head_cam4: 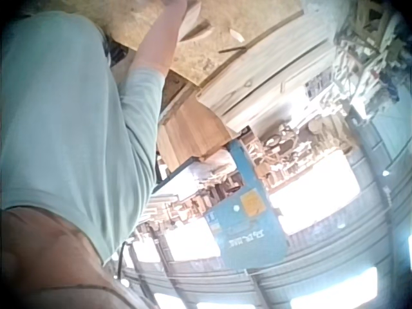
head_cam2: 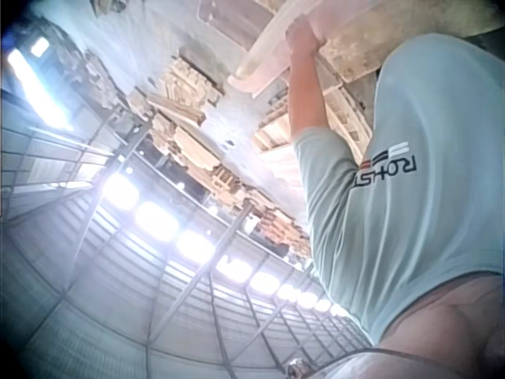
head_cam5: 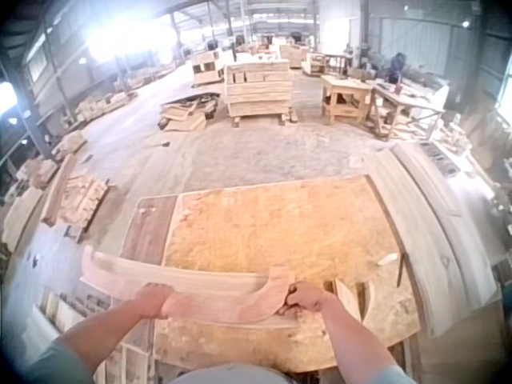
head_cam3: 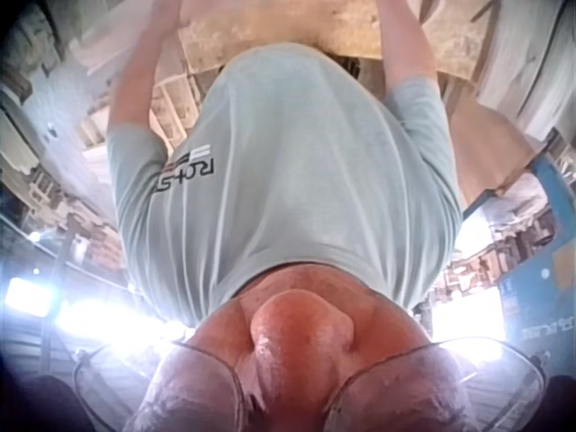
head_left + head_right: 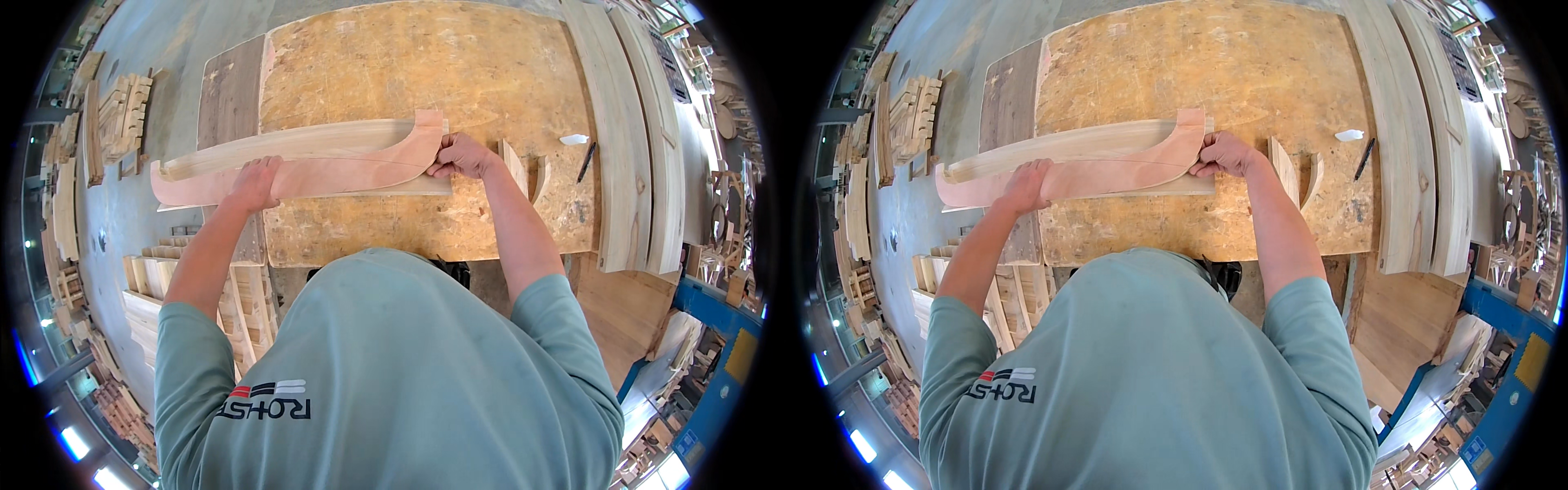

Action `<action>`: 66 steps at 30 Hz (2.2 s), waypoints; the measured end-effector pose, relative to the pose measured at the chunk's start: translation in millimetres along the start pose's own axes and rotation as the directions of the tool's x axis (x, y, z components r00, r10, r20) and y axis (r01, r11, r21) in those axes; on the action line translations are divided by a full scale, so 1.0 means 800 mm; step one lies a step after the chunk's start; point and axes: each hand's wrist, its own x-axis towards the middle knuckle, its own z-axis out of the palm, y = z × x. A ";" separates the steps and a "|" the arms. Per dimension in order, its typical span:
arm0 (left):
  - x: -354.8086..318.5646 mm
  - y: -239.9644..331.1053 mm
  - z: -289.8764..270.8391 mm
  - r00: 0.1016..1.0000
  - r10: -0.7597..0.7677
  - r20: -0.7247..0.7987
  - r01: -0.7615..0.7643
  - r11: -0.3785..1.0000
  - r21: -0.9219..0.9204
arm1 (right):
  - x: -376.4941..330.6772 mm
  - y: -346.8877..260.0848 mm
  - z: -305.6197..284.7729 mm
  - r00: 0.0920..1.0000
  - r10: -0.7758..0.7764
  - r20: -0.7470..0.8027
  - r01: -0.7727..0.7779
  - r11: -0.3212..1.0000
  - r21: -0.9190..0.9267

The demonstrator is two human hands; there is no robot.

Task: The person positions small curved wood pieces against a template and then uses a bandsaw to trim the edges of the pieces.

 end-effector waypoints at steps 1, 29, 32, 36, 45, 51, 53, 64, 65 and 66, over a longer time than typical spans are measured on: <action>0.000 0.000 0.000 1.000 0.002 -0.004 -0.002 1.000 0.001 | 0.000 0.001 -0.001 1.000 -0.001 -0.002 0.001 1.000 0.001; 0.000 0.002 -0.004 0.998 -0.028 0.056 0.029 1.000 -0.012 | -0.003 -0.003 0.005 0.999 -0.004 -0.047 0.002 0.999 -0.047; 0.000 0.002 -0.003 0.998 -0.028 0.052 0.029 0.999 -0.020 | -0.006 -0.006 0.010 0.998 0.007 -0.058 -0.010 0.998 -0.061; -0.001 -0.003 0.004 1.000 0.010 -0.029 -0.010 1.000 -0.018 | -0.007 -0.006 0.012 0.998 0.017 -0.062 -0.020 0.998 -0.052; 0.004 -0.005 0.005 1.000 0.022 0.006 -0.022 1.000 -0.016 | -0.015 -0.010 0.014 0.995 0.023 -0.096 -0.034 0.994 -0.107; 0.005 -0.002 -0.001 0.999 0.008 0.048 -0.007 1.000 -0.009 | -0.015 -0.008 0.012 0.986 0.017 -0.165 -0.038 0.991 -0.126; 0.003 -0.001 -0.003 0.997 -0.009 0.070 0.009 1.000 0.000 | -0.006 -0.005 0.005 0.994 -0.002 -0.113 -0.016 0.988 -0.155; 0.003 -0.012 0.004 0.998 0.024 0.054 -0.023 1.000 -0.020 | -0.001 0.001 0.001 0.993 -0.010 -0.116 -0.012 0.983 -0.181; 0.004 -0.007 0.002 0.998 0.022 0.058 -0.021 1.000 -0.023 | -0.003 -0.001 0.002 0.992 -0.004 -0.123 -0.020 0.982 -0.190; 0.004 -0.004 0.001 0.998 0.020 0.062 -0.018 0.999 -0.026 | -0.005 -0.002 0.003 0.992 0.002 -0.130 -0.028 0.980 -0.198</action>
